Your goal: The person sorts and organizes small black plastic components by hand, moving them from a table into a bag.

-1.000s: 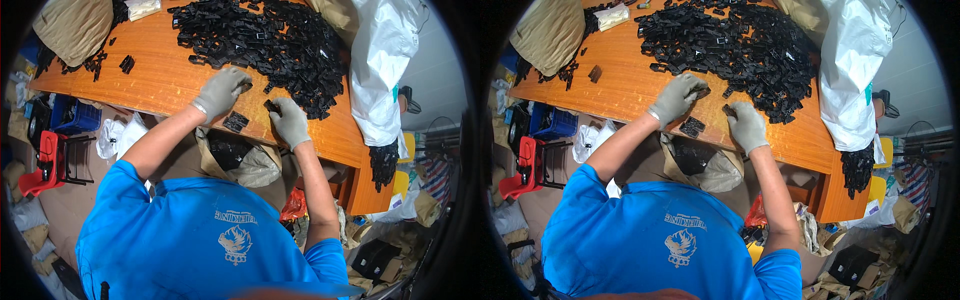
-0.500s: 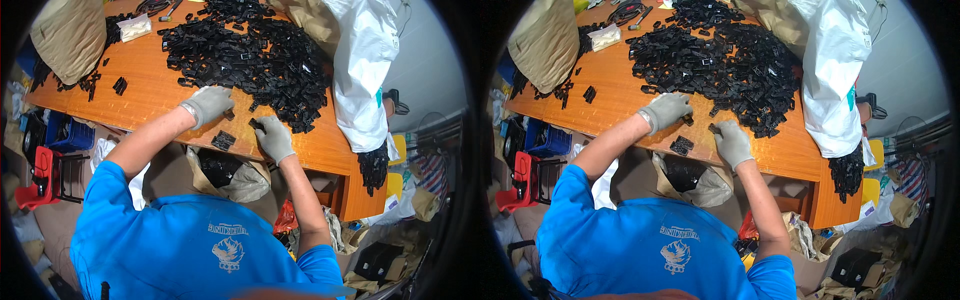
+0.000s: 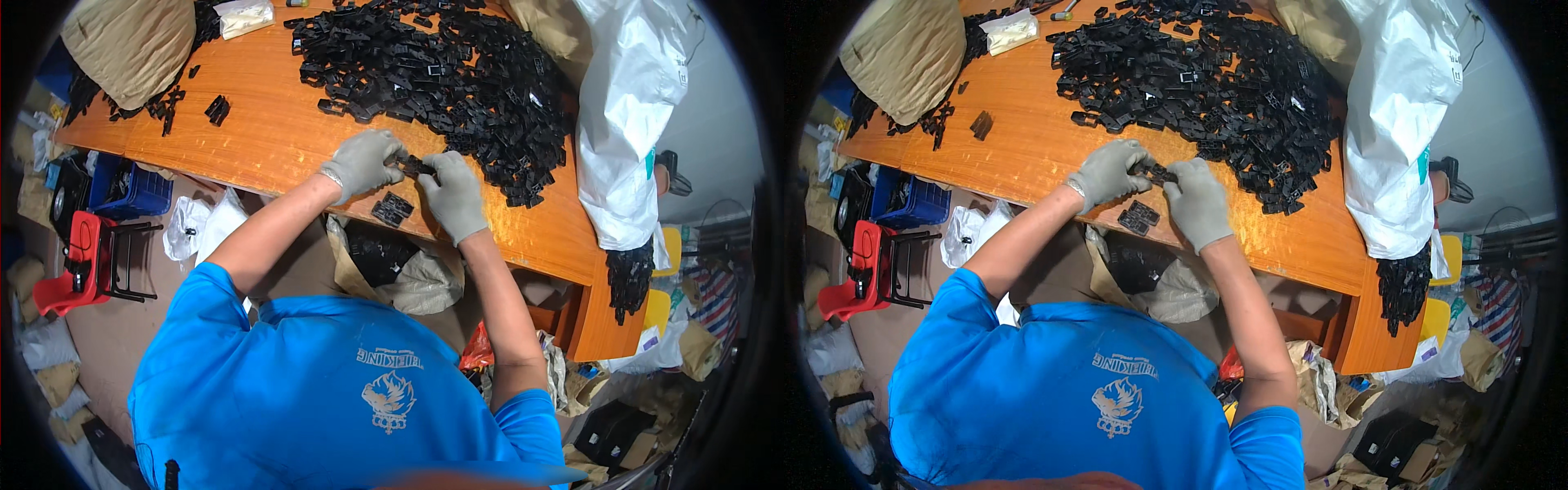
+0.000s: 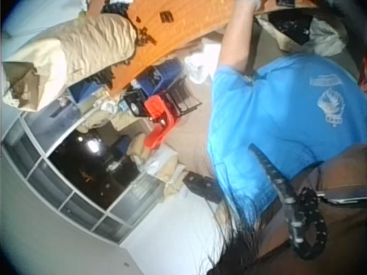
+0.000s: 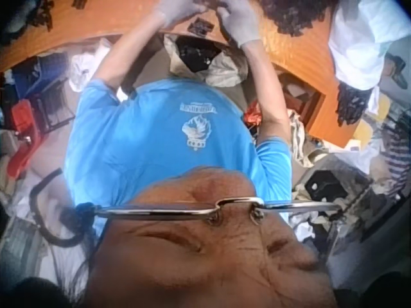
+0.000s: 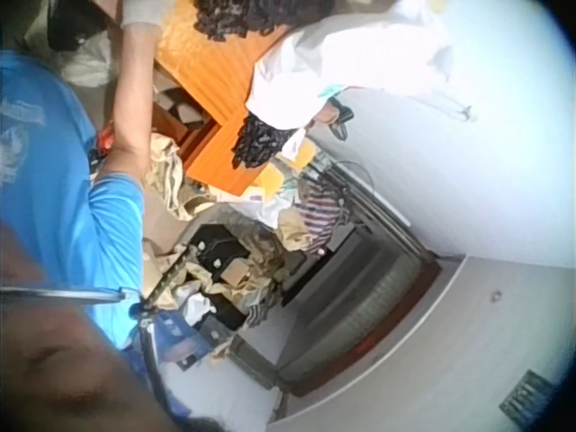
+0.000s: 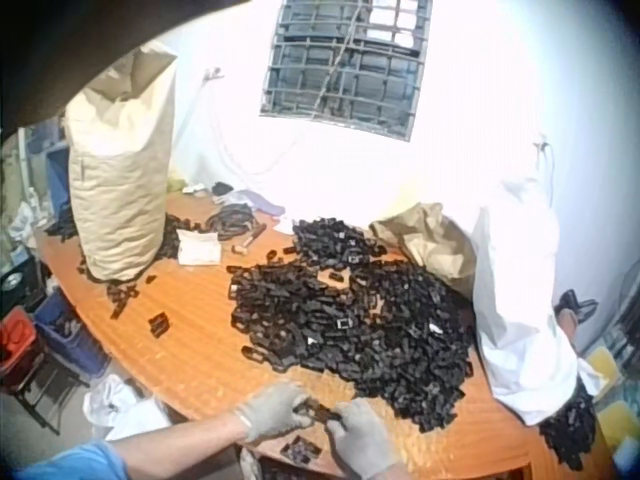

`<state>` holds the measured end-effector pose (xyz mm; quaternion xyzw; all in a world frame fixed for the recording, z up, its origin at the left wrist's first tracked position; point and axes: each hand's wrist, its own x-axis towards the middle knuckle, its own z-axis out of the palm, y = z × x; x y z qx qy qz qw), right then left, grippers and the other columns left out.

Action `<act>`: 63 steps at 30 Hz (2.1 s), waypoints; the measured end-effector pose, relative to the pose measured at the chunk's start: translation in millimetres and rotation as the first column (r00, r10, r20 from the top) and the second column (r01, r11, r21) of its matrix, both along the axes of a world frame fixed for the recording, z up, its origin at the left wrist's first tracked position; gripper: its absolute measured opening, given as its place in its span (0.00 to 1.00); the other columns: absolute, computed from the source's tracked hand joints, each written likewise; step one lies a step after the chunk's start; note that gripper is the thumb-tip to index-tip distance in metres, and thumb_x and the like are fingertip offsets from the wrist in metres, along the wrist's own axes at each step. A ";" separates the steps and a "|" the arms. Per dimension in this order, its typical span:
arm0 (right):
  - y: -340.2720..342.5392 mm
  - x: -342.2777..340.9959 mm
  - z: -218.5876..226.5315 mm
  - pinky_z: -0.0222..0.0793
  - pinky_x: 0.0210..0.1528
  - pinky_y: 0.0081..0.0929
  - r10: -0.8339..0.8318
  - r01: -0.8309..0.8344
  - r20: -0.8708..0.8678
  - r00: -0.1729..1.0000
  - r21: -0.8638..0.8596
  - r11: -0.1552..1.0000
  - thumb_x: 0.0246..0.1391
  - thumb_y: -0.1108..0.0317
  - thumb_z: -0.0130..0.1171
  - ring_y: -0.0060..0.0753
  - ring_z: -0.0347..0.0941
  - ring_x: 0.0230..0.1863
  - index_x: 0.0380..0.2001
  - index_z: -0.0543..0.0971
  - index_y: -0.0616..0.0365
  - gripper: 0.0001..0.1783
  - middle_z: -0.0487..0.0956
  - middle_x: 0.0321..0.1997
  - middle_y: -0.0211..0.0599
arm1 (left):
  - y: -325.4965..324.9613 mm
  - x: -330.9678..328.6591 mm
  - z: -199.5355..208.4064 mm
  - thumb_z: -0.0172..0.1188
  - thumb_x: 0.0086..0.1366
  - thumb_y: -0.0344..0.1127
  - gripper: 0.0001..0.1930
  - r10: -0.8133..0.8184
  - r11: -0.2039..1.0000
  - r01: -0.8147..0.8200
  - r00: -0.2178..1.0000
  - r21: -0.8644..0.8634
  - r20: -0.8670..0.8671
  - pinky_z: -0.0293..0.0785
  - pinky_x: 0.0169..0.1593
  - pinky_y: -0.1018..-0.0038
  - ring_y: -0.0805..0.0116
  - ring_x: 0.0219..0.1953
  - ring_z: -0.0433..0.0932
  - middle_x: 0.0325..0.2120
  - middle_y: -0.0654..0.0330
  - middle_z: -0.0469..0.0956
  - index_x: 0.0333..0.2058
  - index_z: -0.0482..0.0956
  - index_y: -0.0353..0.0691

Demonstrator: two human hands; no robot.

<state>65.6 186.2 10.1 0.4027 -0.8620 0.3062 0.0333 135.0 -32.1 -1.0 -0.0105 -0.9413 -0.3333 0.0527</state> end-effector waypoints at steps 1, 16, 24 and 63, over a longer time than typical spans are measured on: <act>-3.7 0.6 -2.5 0.79 0.50 0.50 0.002 -0.002 -0.005 1.000 0.000 1.000 0.59 0.67 0.70 0.56 0.82 0.48 0.46 0.84 0.54 0.12 0.80 0.45 0.46 | -0.7 -0.6 -3.8 0.77 0.58 0.39 0.18 -0.009 1.000 0.008 0.999 -0.030 -0.042 0.80 0.50 0.57 0.48 0.45 0.84 0.39 0.51 0.85 0.45 0.88 0.41; -15.7 -7.7 0.8 0.80 0.46 0.44 0.106 -0.111 0.088 0.991 0.063 0.992 0.54 0.66 0.76 0.54 0.83 0.42 0.39 0.89 0.58 0.11 0.83 0.44 0.48 | 1.5 4.0 14.5 0.70 0.66 0.37 0.09 0.077 0.954 -0.141 0.969 0.266 0.236 0.81 0.42 0.67 0.61 0.35 0.87 0.35 0.54 0.89 0.40 0.90 0.40; -15.1 -24.4 -3.4 0.79 0.41 0.34 0.030 -0.093 0.414 0.910 0.133 0.987 0.48 0.64 0.79 0.35 0.83 0.31 0.40 0.92 0.59 0.16 0.87 0.31 0.41 | 5.5 5.6 4.8 0.68 0.67 0.42 0.11 0.072 0.996 -0.078 0.990 0.044 0.119 0.80 0.48 0.59 0.53 0.42 0.86 0.38 0.53 0.88 0.40 0.91 0.43; -11.9 -8.6 7.7 0.79 0.54 0.49 -0.008 0.006 0.032 0.999 0.080 0.997 0.60 0.65 0.70 0.57 0.82 0.51 0.46 0.84 0.58 0.14 0.82 0.49 0.50 | -10.5 19.8 -13.7 0.79 0.57 0.40 0.20 0.130 0.990 -0.137 0.970 -0.022 -0.203 0.76 0.57 0.57 0.49 0.51 0.78 0.45 0.54 0.82 0.47 0.84 0.43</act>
